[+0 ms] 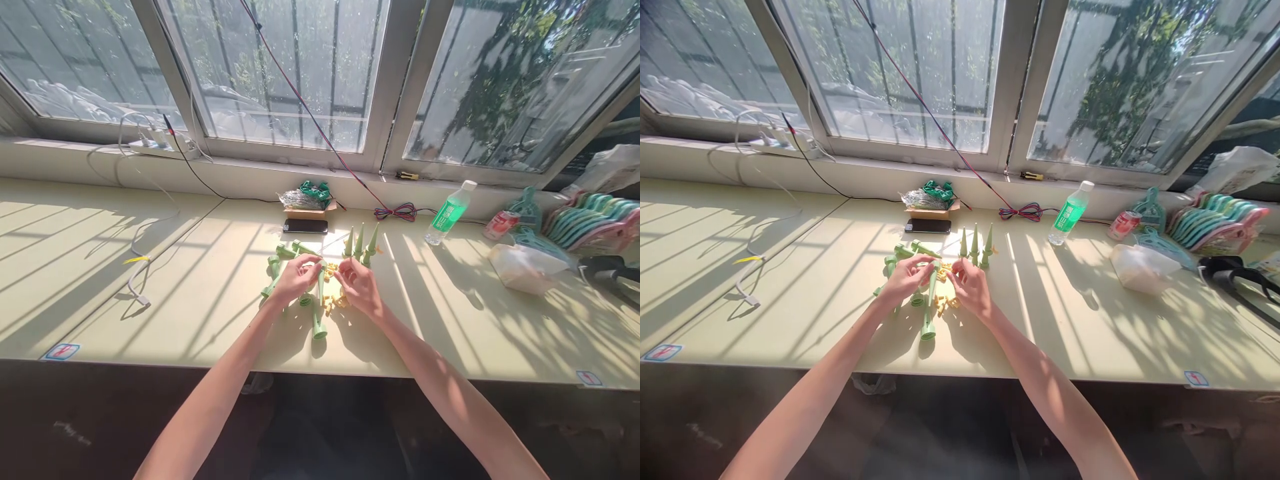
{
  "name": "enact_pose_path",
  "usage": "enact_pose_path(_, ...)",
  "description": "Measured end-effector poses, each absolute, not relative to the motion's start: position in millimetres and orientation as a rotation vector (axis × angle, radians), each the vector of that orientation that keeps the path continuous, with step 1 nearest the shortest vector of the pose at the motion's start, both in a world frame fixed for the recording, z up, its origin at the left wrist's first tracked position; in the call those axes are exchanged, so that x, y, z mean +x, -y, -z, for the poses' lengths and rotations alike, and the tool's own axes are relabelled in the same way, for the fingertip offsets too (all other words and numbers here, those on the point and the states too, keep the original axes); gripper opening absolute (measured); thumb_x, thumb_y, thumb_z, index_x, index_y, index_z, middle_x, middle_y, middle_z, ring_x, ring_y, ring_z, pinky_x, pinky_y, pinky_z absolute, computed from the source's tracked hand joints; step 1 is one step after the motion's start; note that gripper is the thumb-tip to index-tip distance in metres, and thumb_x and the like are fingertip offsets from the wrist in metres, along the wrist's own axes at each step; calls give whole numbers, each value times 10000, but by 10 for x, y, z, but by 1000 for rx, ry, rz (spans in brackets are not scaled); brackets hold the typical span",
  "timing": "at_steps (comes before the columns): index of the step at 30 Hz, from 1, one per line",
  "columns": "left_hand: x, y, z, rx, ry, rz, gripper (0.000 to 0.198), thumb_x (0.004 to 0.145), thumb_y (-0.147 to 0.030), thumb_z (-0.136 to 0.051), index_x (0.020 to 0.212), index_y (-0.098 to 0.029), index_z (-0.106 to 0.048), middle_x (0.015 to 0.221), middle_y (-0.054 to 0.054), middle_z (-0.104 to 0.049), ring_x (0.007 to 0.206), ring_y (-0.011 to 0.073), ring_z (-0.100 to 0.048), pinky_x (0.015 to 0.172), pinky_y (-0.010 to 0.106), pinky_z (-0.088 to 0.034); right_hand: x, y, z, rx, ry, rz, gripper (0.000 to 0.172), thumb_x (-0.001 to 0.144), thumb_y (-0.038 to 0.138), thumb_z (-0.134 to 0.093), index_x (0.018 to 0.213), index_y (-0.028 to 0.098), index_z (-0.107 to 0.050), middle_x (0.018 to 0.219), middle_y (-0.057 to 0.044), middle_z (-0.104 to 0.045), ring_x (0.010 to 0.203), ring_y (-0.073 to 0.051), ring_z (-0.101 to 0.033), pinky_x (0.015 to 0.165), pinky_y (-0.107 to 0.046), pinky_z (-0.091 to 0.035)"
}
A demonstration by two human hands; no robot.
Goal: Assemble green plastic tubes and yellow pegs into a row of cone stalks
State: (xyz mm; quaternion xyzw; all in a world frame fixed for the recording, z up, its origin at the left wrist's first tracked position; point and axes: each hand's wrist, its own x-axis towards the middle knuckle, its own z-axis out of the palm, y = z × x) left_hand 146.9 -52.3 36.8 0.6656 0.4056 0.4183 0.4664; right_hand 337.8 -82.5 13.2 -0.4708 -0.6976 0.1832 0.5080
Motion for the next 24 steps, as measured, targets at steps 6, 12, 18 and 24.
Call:
enact_pose_path(6,1460,495,-336,1716,-995,-1011,372,862,-496,-649,995,-150,-669,760,34,-626,494,86,-471,428,206,-344,3388,831,-153,-1099,1603,-495,186,914,373,-579,932,224,-689,871,-36,-718,789,-192,-660,699,-303,-529)
enact_pose_path(12,1469,495,-321,1726,-942,-1013,366,876,-507,-642,990,-161,-658,876,57,-659,531,92,-508,449,213,-408,3389,826,-149,-1119,1584,-545,215,908,390,-590,925,212,-710,881,-52,-736,787,-200,-676,711,-311,-547)
enact_pose_path(18,1471,505,-335,1763,-977,-1026,376,884,-519,-633,988,-158,-656,856,50,-665,513,94,-533,451,221,-423,3380,837,-168,-1097,1578,-559,221,909,381,-595,923,197,-716,874,-62,-749,785,-202,-691,706,-317,-551)
enact_pose_path(24,1478,524,-353,1793,-985,-1022,370,902,-514,-620,1012,-162,-651,916,48,-663,539,103,-590,497,232,-468,3384,839,-144,-1069,1581,-592,197,907,356,-614,931,193,-723,894,-66,-761,767,-203,-702,710,-332,-559)
